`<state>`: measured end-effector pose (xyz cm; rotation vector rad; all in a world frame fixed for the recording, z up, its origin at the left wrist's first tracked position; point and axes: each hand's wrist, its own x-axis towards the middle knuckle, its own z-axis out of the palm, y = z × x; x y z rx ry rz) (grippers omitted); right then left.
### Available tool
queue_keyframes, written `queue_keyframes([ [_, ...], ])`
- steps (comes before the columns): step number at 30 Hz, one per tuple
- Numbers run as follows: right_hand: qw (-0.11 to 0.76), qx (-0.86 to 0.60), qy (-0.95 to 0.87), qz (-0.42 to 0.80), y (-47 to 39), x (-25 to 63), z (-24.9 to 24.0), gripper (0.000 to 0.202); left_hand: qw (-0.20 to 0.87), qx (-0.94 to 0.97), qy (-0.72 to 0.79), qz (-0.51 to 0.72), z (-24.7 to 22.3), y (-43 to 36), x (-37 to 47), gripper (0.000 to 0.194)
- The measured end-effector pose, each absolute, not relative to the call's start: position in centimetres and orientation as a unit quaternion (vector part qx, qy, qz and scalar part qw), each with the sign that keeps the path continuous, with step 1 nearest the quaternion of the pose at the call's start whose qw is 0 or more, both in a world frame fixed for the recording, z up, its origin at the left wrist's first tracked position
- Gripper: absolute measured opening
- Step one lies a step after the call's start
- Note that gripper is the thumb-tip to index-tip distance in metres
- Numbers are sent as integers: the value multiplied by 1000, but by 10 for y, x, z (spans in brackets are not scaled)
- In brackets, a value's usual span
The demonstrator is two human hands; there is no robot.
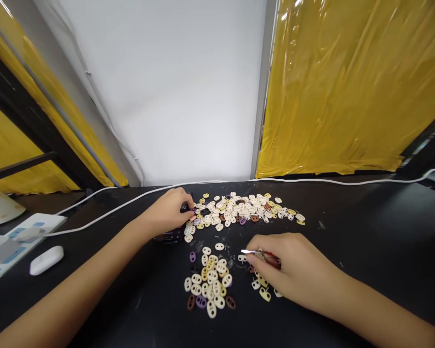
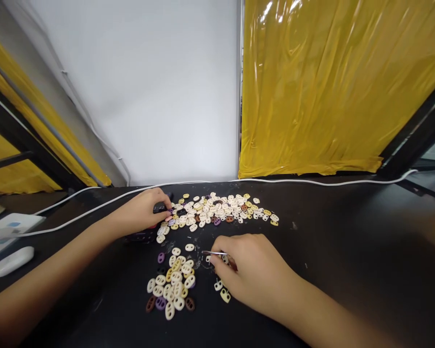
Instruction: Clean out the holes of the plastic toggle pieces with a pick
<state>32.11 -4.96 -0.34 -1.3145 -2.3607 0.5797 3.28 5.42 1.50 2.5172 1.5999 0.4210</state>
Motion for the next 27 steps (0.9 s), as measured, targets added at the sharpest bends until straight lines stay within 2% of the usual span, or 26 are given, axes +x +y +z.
queue_keyframes([
  [8, 219, -478, -825, 208, -44, 328, 1, 19, 152, 806, 528, 221, 22, 52, 39, 9],
  [12, 227, -492, -806, 239, -47, 327, 4, 18, 235, 756, 516, 325, 13, 22, 62, 15],
  [15, 255, -498, -778, 284, -50, 323, 4, 16, 311, 744, 475, 351, 4, -11, 93, 22],
  [16, 268, -495, -769, 302, -50, 322, 4, 16, 351, 741, 454, 348, 1, -21, 103, 21],
  [18, 291, -478, -758, 336, -52, 320, 3, 17, 497, 678, 405, 359, -1, -36, 117, 13],
  [20, 304, -462, -756, 350, -54, 319, 2, 18, 554, 629, 396, 376, 0, -45, 122, 11],
  [27, 289, -459, -748, 382, -61, 314, -2, 15, 617, 571, 397, 369, 1, -53, 115, 7],
])
